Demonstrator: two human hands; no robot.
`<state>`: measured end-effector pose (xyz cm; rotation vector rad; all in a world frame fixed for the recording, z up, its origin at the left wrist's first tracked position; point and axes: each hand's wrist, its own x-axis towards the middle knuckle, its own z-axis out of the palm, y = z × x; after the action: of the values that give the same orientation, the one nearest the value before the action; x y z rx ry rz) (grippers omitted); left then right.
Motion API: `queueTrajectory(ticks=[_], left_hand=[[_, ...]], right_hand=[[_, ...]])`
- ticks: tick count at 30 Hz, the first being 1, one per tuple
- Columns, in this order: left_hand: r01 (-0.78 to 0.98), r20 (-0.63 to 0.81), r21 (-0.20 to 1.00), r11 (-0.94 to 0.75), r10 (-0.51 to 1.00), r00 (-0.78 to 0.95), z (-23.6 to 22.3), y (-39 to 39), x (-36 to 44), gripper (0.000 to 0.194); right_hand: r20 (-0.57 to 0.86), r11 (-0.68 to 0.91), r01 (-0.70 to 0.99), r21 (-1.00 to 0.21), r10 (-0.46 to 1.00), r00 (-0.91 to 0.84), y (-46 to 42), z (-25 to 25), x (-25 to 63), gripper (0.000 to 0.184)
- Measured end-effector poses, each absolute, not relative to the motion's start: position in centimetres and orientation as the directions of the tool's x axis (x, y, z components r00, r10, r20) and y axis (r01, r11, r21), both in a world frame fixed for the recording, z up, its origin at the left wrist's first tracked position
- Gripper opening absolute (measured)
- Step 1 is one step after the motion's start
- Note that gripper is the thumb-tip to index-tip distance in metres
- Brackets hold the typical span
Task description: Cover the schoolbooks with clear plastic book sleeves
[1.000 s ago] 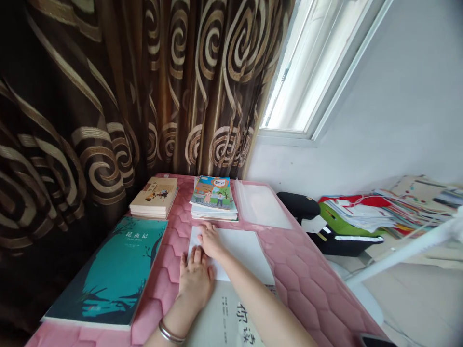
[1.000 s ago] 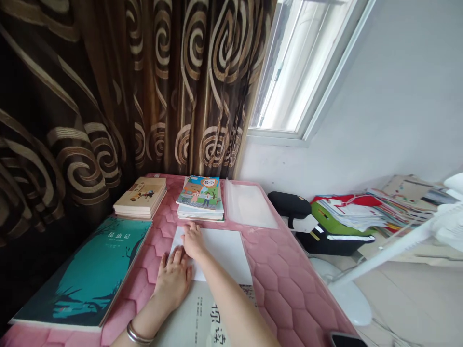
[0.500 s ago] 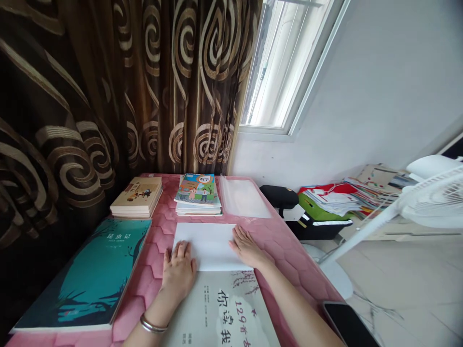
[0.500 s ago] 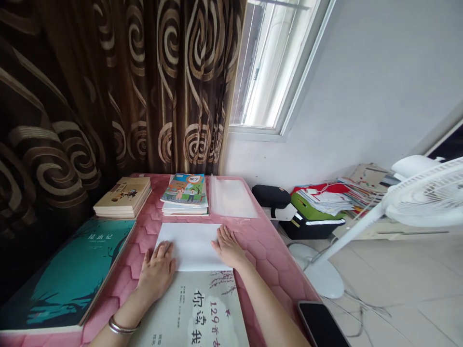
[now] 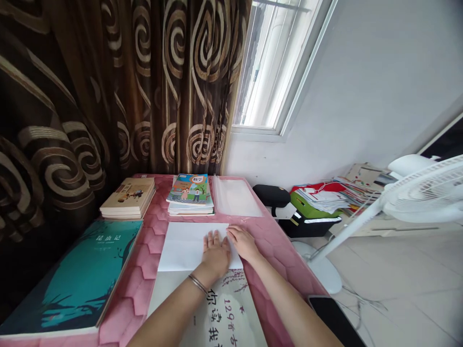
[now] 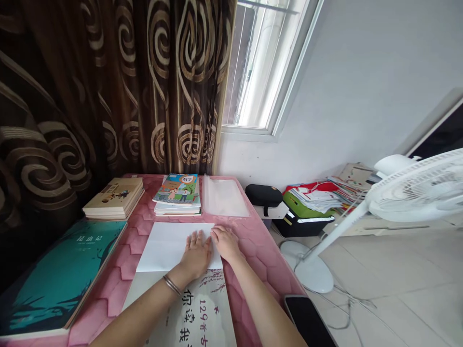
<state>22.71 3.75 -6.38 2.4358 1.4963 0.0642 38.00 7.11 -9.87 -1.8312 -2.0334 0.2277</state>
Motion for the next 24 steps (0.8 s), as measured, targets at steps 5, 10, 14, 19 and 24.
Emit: queueTrajectory(ticks=[5, 10, 14, 19, 24], left_hand=[[0.838, -0.063, 0.344, -0.423, 0.88, 0.47, -7.2, 3.7, 23.6, 0.054], [0.826, -0.03, 0.37, -0.425, 0.883, 0.468, -7.6, 3.6, 23.1, 0.053], [0.826, -0.025, 0.366, -0.427, 0.883, 0.468, -7.6, 3.6, 23.2, 0.054], [0.832, -0.03, 0.35, -0.431, 0.882, 0.47, -7.8, 3.7, 23.2, 0.053], [0.824, -0.015, 0.361, -0.436, 0.881, 0.473, -8.1, 3.8, 23.3, 0.053]], right_hand=[[0.185, 0.004, 0.921, -0.391, 0.98, 0.074, 8.2, -9.3, 40.4, 0.024], [0.118, -0.202, 0.898, -0.391, 0.957, 0.266, 10.5, -9.5, 40.0, 0.03], [0.088, -0.315, 0.875, -0.368, 0.925, 0.37, 12.0, -9.0, 39.1, 0.038], [0.085, -0.318, 0.875, -0.366, 0.925, 0.371, 11.5, -8.4, 38.6, 0.035], [0.033, -0.246, 0.885, -0.395, 0.959, 0.281, 9.3, -8.5, 39.2, 0.025]])
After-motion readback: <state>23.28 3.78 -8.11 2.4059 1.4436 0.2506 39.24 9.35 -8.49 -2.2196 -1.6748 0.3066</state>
